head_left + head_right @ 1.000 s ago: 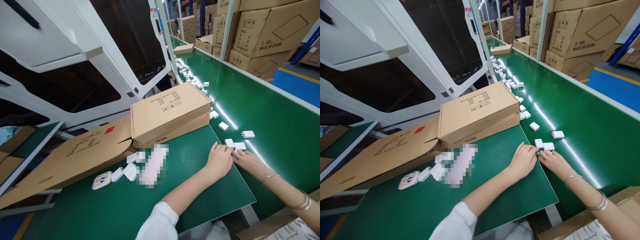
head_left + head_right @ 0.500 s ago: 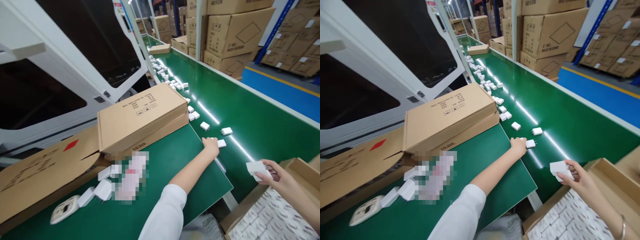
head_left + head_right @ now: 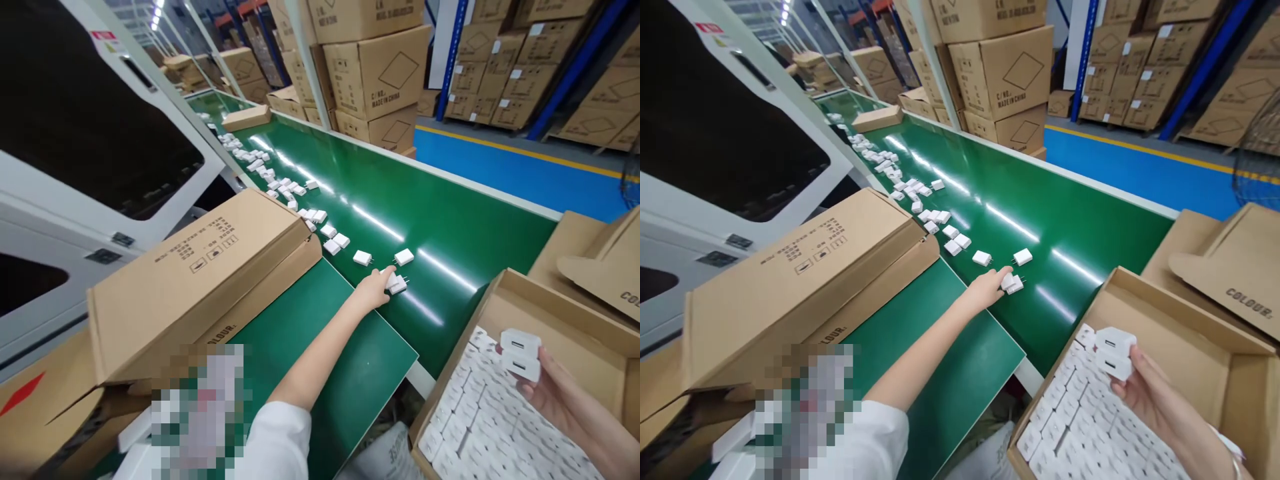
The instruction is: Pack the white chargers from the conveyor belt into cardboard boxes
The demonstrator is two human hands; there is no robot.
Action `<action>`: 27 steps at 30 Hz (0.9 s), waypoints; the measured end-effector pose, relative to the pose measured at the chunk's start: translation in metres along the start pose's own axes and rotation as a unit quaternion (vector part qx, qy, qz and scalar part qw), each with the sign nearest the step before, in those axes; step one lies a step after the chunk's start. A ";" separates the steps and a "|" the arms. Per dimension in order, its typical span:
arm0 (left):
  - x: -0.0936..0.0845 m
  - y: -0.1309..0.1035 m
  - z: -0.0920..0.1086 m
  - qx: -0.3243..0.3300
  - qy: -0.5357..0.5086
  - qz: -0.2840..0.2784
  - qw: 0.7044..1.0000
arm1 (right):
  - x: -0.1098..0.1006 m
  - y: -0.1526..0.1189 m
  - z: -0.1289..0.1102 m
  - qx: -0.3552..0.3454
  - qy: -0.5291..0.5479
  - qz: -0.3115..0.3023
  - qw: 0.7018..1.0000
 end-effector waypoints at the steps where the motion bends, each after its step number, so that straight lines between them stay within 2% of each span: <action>1: 0.000 0.002 0.007 0.001 0.010 0.002 1.000 | -0.002 0.000 0.000 -0.010 0.005 -0.008 1.000; 5: 0.000 0.010 0.039 -0.022 0.051 0.020 0.998 | -0.004 -0.003 0.002 -0.032 0.003 -0.034 0.999; 8: -0.002 0.018 0.059 -0.033 0.075 0.021 0.996 | 0.005 -0.011 0.006 -0.030 -0.025 -0.087 0.995; 11: 0.001 0.031 0.072 -0.030 0.079 -0.018 0.996 | 0.017 -0.018 0.011 -0.030 -0.044 -0.135 0.989; 16: 0.004 0.047 0.076 -0.035 0.038 -0.077 0.996 | 0.021 -0.024 0.015 -0.034 -0.055 -0.130 0.989; 19: 0.001 0.036 0.079 -0.014 -0.004 -0.085 0.996 | 0.011 -0.024 0.015 -0.041 -0.059 -0.101 0.992; 21: 0.004 0.014 0.092 0.035 -0.106 -0.113 0.987 | 0.000 -0.023 0.015 -0.044 -0.043 -0.071 0.996; 22: 0.008 -0.002 0.104 0.067 -0.215 -0.141 0.964 | -0.004 -0.023 0.016 -0.041 -0.024 -0.063 0.997; 23: 0.012 -0.020 0.118 0.100 -0.362 -0.177 0.910 | -0.007 -0.023 0.017 -0.037 -0.002 -0.062 0.997; 24: 0.013 -0.039 0.132 0.120 -0.533 -0.214 0.810 | -0.008 -0.023 0.018 -0.033 0.021 -0.067 0.997; 25: 0.014 -0.056 0.145 0.122 -0.666 -0.244 0.694 | -0.007 -0.024 0.019 -0.030 0.038 -0.078 0.996; 26: 0.015 -0.072 0.156 0.114 -0.758 -0.267 0.584 | -0.005 -0.025 0.019 -0.029 0.050 -0.089 0.994; 27: 0.015 -0.085 0.165 0.103 -0.814 -0.284 0.496 | -0.003 -0.026 0.020 -0.032 0.056 -0.099 0.993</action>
Point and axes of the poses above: each hand's wrist, its own y-axis towards the middle knuckle, its own x-axis out of the palm, z = x × y, the point moved 7 cm from there along y, towards the middle knuckle, and after that the axes turned 2 degrees about -z, right-handed, at the moved point
